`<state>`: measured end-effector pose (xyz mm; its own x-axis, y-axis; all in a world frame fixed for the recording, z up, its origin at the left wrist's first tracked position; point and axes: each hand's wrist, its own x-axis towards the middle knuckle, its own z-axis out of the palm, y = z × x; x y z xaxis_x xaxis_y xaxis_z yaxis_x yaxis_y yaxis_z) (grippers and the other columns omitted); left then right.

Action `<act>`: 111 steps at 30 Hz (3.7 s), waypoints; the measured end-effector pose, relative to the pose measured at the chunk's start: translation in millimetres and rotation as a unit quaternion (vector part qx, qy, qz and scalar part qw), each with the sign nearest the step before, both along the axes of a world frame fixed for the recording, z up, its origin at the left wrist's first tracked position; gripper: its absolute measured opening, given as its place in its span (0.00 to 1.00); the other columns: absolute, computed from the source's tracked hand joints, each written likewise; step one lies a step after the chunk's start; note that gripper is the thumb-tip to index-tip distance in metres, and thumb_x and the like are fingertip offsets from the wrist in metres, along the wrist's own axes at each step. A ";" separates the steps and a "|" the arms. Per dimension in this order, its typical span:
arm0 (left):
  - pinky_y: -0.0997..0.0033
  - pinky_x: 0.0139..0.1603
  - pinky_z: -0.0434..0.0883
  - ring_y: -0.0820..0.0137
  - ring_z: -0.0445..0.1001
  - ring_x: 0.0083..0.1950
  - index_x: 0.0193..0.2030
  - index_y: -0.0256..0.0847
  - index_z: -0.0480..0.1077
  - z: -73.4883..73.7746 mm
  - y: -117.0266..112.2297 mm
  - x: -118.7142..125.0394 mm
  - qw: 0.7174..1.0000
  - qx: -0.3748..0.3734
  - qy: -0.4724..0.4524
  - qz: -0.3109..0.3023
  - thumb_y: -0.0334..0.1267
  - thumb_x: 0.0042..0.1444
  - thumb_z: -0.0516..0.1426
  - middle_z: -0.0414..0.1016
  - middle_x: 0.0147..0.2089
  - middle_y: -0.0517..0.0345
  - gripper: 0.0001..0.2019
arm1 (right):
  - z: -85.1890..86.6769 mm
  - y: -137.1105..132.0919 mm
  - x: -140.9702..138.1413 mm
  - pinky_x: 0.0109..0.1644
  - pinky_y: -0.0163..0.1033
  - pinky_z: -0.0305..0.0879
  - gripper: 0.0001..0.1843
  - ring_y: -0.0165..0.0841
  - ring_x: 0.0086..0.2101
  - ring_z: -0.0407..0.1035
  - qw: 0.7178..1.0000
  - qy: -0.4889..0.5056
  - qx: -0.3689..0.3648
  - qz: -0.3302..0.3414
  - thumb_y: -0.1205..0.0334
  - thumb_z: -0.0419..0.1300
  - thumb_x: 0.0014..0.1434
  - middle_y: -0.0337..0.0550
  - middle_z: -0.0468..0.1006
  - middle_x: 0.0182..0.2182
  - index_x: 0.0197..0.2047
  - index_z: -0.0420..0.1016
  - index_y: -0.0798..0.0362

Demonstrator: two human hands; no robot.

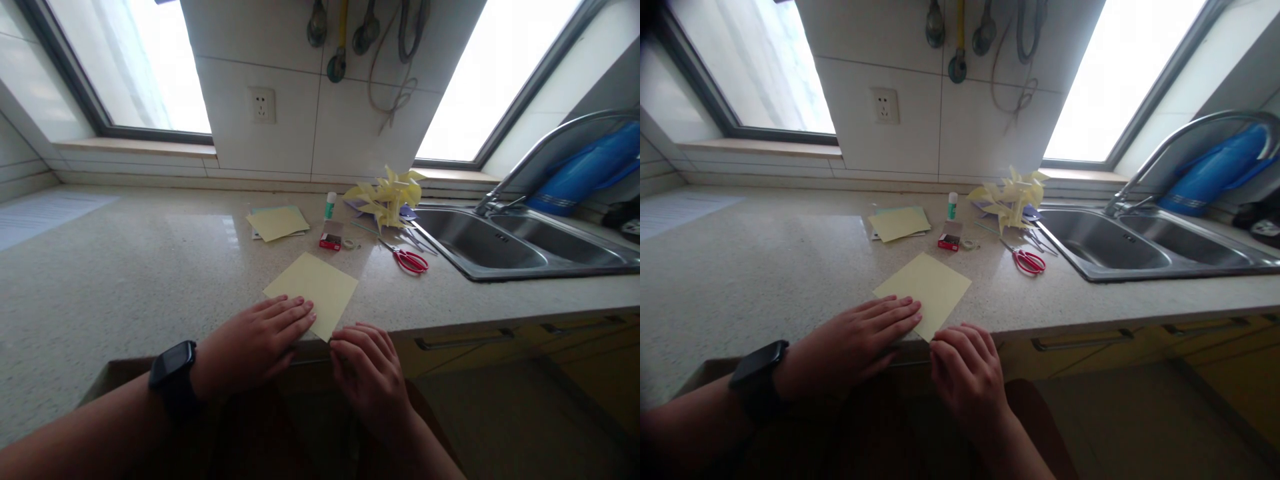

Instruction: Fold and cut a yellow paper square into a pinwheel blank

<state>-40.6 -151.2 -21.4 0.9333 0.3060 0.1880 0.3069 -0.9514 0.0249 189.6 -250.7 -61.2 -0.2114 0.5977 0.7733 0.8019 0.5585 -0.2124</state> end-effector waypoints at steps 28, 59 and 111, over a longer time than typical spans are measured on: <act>0.53 0.75 0.57 0.55 0.59 0.74 0.73 0.38 0.54 2.0 -1.8 0.5 1.000 -0.002 0.004 0.010 0.33 0.62 0.57 0.58 0.75 0.45 0.33 | -35.3 -14.9 3.5 0.68 0.64 0.61 0.35 0.46 0.62 0.63 0.997 -0.075 0.000 -0.017 0.79 0.55 0.56 0.55 0.73 0.60 0.68 0.66 0.58; 0.53 0.75 0.57 0.56 0.57 0.75 0.74 0.37 0.53 -0.3 -0.4 0.1 1.000 0.009 0.018 0.010 0.34 0.63 0.56 0.57 0.75 0.46 0.33 | -24.8 -12.7 -4.9 0.66 0.59 0.64 0.29 0.43 0.56 0.68 0.995 -0.078 0.008 -0.055 0.76 0.57 0.57 0.53 0.77 0.55 0.62 0.72 0.58; 0.51 0.74 0.55 0.56 0.55 0.76 0.74 0.41 0.53 -1.3 -1.1 -1.5 1.000 -0.005 -0.015 -0.014 0.33 0.62 0.58 0.57 0.75 0.47 0.34 | -1.5 -6.1 -18.2 0.55 0.54 0.65 0.24 0.43 0.45 0.68 0.988 -0.094 -0.038 -0.118 0.71 0.58 0.60 0.49 0.77 0.46 0.60 0.74 0.54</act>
<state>-42.0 -152.3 -22.7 0.9353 0.2824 0.2131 0.2796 -0.9591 0.0439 171.3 -256.8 -62.7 -0.1946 0.7021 0.6850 0.9369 0.3398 -0.0822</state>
